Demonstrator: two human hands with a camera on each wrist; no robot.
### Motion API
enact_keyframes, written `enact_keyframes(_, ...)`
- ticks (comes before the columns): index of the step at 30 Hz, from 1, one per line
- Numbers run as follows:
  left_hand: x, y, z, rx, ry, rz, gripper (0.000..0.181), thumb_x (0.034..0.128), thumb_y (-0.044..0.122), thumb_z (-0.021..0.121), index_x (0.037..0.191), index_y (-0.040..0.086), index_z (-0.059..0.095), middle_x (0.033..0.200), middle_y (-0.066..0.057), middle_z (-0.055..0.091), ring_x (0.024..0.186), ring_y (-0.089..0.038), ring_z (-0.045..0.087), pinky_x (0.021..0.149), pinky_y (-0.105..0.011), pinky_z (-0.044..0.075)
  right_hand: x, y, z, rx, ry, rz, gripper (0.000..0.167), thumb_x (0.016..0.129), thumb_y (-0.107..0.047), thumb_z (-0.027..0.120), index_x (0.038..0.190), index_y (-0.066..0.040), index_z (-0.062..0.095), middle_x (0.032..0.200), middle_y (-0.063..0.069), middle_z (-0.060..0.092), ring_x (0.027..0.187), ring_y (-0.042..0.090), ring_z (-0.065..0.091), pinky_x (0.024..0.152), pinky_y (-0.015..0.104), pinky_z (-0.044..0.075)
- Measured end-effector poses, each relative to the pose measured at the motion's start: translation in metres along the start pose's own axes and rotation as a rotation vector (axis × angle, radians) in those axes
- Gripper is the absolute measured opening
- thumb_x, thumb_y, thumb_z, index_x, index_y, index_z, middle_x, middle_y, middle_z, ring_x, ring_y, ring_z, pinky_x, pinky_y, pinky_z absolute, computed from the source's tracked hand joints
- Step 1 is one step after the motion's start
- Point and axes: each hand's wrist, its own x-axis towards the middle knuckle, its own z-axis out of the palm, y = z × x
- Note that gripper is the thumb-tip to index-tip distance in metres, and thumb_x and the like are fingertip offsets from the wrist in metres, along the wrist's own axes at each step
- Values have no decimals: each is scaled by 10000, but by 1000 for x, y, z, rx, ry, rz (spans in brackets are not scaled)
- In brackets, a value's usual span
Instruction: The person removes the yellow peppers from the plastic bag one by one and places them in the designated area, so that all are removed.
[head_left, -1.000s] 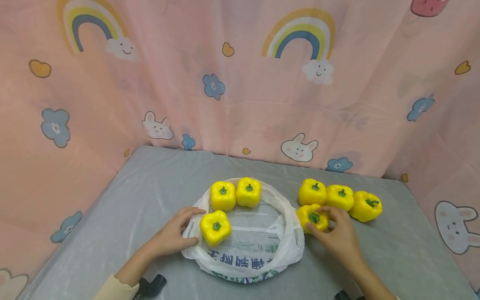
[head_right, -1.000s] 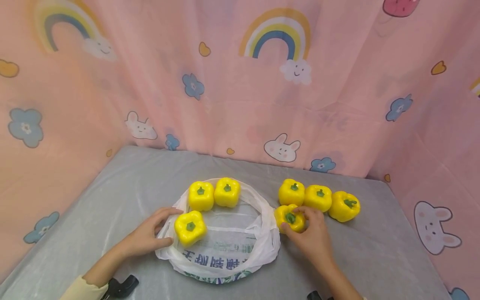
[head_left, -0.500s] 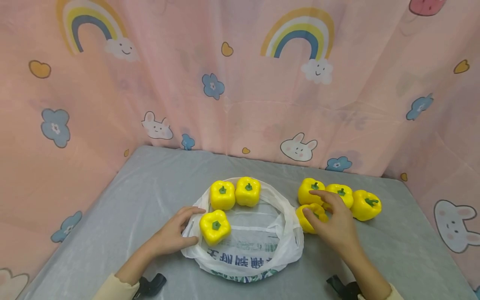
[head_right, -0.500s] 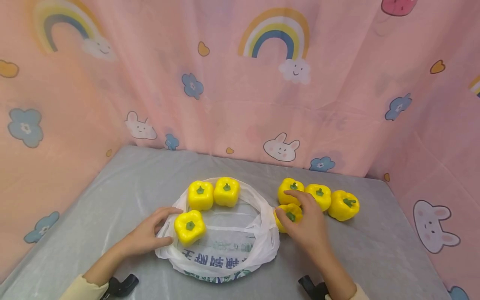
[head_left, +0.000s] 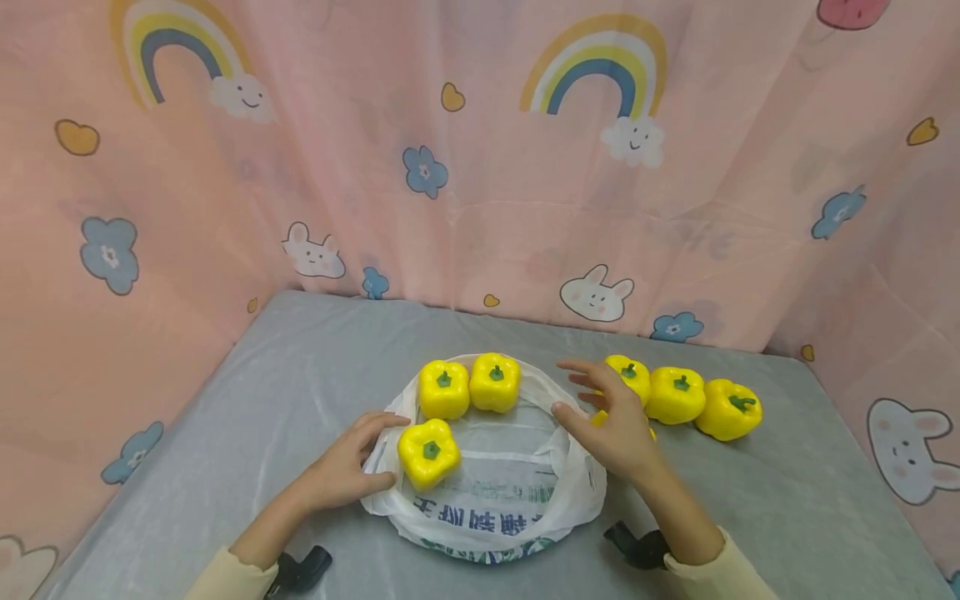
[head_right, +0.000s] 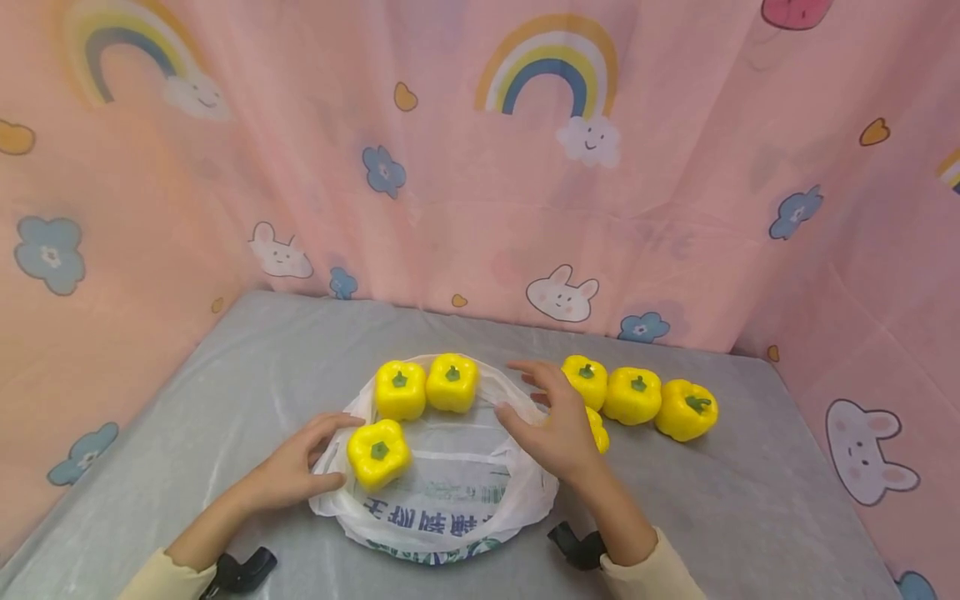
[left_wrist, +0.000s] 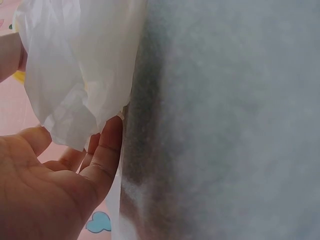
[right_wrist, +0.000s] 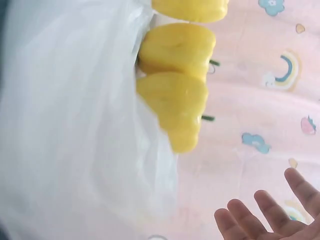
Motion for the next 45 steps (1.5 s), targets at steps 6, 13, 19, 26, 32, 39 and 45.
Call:
enact_keyframes(6,0,2,-2,20,2,17,623,756,134,739,1334,174,513,1415,-126,428,1347,-383,393,1079,-558,377,12,-3,17,95,-33,-2,468,848,-157,700,1296,-125,569,1377,128,508,1211,367,544,944,549,502)
enact_keyframes(13,-1,3,-1,19,4,-3,619,754,132,737,1331,172,518,1412,-119,434,1348,-380,393,1073,-562,383,28,-1,35,139,-68,33,454,861,-178,691,1293,-103,572,1357,145,523,1189,395,555,917,526,524)
enact_keyframes(19,0,1,1,19,3,-30,616,753,141,741,1324,206,522,1417,-105,435,1357,-372,388,1086,-579,359,39,6,49,114,-113,70,465,857,-214,696,1293,-116,568,1376,148,501,1203,425,536,926,529,518)
enact_keyframes(26,1,2,2,30,-4,-42,614,750,172,745,1321,223,526,1422,-102,436,1365,-376,379,1092,-604,333,46,11,58,72,-130,149,463,852,-235,704,1286,-149,567,1422,166,433,1231,453,510,920,515,527)
enact_keyframes(32,1,3,1,19,-11,-49,607,756,169,742,1319,232,524,1422,-84,435,1368,-356,378,1098,-593,333,51,15,63,39,-113,157,460,831,-243,726,1260,-151,588,1402,158,465,1214,434,529,900,496,541)
enact_keyframes(39,2,4,1,31,-9,-49,607,757,154,740,1319,230,523,1424,-88,433,1368,-358,381,1096,-587,340,57,20,69,-10,-108,153,490,801,-252,762,1259,-188,600,1388,106,510,1204,385,544,881,474,551)
enact_keyframes(45,2,5,1,20,-10,-46,605,757,148,739,1317,227,525,1419,-87,435,1364,-352,385,1094,-574,352,59,21,72,-19,-121,154,538,785,-259,776,1282,-192,581,1387,70,531,1232,355,522,968,513,496)
